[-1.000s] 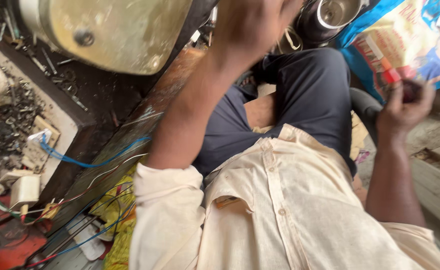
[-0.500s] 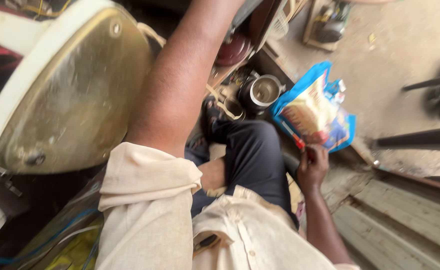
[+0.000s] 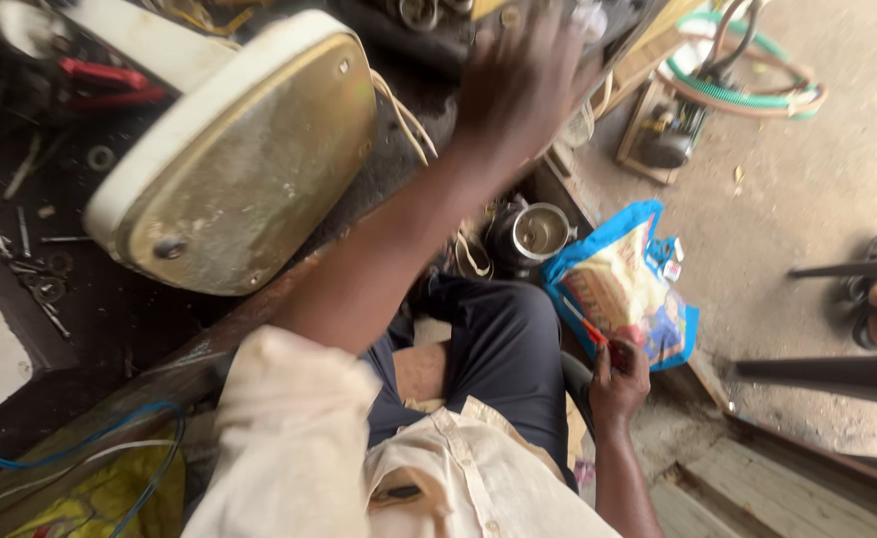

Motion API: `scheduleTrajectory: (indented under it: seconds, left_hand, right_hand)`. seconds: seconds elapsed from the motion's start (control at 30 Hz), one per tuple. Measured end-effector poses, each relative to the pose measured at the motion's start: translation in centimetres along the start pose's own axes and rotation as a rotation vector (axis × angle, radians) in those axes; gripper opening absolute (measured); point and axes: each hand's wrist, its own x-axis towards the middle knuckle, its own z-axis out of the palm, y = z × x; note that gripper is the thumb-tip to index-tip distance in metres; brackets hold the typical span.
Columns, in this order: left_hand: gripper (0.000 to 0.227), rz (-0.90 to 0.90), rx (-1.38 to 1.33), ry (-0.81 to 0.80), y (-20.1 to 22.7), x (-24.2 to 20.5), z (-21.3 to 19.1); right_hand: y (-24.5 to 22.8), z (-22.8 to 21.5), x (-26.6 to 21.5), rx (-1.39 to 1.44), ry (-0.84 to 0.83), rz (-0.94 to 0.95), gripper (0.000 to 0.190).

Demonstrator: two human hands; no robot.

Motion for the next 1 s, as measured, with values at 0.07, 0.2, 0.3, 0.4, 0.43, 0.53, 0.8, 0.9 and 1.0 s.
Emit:
scheduleTrajectory:
  seconds: [0.07, 0.2, 0.3, 0.4, 0.43, 0.53, 0.8, 0.9, 1.0]
  left_hand:
    - [0.039, -0.039, -0.176, -0.469, 1.8, -3.7, -6.0]
    - [0.029, 0.079, -0.296, -0.302, 2.1, -10.2, -18.2]
    - [0.033, 0.070, -0.180, -0.132, 0.3, -11.6, -25.3]
    - [0.047, -0.042, 0.017, 0.036, -2.9, -11.0, -30.7]
    - [0.054, -0.109, 0.066, 0.048, -4.1, -11.0, -32.0]
    - [0.085, -0.165, 0.092, -0.015, -7.6, -10.8, -33.1]
    - [0.090, -0.237, -0.205, -0.111, -10.1, -11.7, -28.3]
    - [0.080, -0.346, -0.340, -0.095, -10.0, -12.4, -27.9]
    - [0.076, -0.322, -0.347, -0.081, -10.0, -12.9, -28.3]
  right_hand:
    - [1.1, 0.6, 0.7, 0.097, 0.028, 0.060, 0.016]
    - [2.7, 0.1, 0.2, 0.223, 0.066, 0.017, 0.019]
    - [1.8, -0.6, 0.9, 0.485, 0.011, 0.143, 0.025]
    - [-2.6, -2.1, 0.7, 0.703, -0.082, -0.052, 0.029]
    - [-4.3, -2.9, 0.2, 0.730, -0.113, 0.049, 0.028]
    - [-10.9, -2.2, 0.5, 0.850, -0.192, 0.154, 0.021]
    - [-28.6, -4.9, -1.6, 0.638, -0.307, -0.671, 0.025]
    - [-32.8, -4.8, -1.5, 0.601, -0.312, -0.764, 0.025]
    - [-34.9, -4.2, -1.4, 0.600, -0.344, -0.683, 0.024]
